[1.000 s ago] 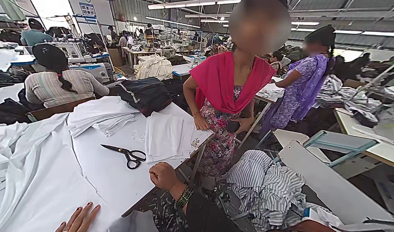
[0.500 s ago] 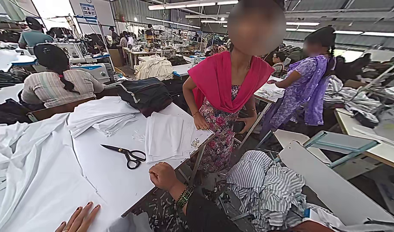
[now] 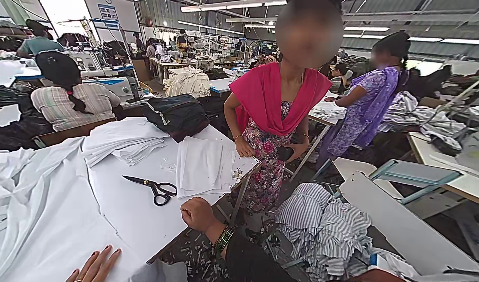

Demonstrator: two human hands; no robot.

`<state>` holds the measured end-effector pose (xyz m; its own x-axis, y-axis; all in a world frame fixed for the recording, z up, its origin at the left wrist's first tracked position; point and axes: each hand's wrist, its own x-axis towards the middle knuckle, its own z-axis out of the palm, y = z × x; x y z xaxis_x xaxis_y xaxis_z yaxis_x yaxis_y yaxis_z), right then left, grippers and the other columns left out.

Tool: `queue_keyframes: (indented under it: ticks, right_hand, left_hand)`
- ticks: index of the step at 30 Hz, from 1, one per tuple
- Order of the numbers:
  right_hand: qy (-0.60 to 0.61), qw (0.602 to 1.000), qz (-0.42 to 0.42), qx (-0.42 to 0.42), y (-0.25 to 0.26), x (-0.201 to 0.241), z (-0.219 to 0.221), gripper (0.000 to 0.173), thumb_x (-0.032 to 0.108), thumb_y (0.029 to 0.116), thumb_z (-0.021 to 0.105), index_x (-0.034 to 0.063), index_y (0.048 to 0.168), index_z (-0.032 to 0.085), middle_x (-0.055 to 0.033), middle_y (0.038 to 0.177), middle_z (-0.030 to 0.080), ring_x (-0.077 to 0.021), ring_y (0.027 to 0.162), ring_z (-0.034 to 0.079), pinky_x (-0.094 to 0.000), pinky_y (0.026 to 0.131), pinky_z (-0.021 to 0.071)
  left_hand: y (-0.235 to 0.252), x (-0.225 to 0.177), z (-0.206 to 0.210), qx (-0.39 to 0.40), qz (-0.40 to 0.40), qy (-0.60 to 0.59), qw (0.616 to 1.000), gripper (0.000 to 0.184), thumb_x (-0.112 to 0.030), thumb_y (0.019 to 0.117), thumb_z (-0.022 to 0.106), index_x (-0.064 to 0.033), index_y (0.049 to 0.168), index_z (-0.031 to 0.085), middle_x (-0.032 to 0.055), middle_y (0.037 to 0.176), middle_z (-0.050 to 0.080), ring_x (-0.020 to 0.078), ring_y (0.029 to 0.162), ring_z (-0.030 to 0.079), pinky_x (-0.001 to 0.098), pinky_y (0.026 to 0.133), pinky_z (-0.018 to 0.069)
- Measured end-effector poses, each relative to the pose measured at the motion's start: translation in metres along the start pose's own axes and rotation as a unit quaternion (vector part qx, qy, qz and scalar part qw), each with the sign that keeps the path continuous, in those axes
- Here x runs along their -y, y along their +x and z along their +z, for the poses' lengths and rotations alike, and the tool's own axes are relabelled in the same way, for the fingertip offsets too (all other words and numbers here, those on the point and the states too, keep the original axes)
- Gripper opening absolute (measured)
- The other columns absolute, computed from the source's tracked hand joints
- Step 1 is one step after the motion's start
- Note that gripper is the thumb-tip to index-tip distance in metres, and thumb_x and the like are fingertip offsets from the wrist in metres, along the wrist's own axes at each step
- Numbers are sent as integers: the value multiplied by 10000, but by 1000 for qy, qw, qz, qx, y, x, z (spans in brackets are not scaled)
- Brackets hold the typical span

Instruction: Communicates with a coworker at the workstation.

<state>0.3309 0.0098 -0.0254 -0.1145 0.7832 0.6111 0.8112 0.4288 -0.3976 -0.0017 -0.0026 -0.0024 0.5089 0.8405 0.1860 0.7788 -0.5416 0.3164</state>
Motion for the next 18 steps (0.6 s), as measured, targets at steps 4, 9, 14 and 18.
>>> queue_keyframes:
  ticks: [4,9,14,18]
  right_hand:
    - [-1,1000,-5,-7,0,-1,1,170,84,878,595,9,853,746,-130,763,712,-297,764,714,-458,714,558]
    - [-1,1000,-4,-4,0,-1,1,176,86,884,590,8,856,746,-129,767,715,-299,772,715,-462,718,556]
    - [-1,1000,-12,-15,0,-1,1,171,81,876,591,8,842,742,-126,761,715,-296,758,716,-457,706,559]
    - [-1,1000,-14,-20,-1,-1,1,170,84,876,592,11,847,743,-122,760,715,-291,761,715,-456,708,559]
  left_hand:
    - [0,1,1,1,-1,1,1000,821,-420,740,830,-12,1413,592,275,1513,495,532,1439,388,728,1151,226]
    - [0,1,1,0,-1,5,1000,824,-433,741,828,-13,1410,595,275,1511,496,529,1437,394,728,1150,228]
    - [0,2,1,-1,0,8,1000,828,-432,733,830,-12,1408,597,276,1508,499,532,1436,394,732,1144,235]
    - [0,1,1,4,-2,9,1000,827,-434,743,830,-20,1417,591,266,1517,495,523,1442,390,728,1148,233]
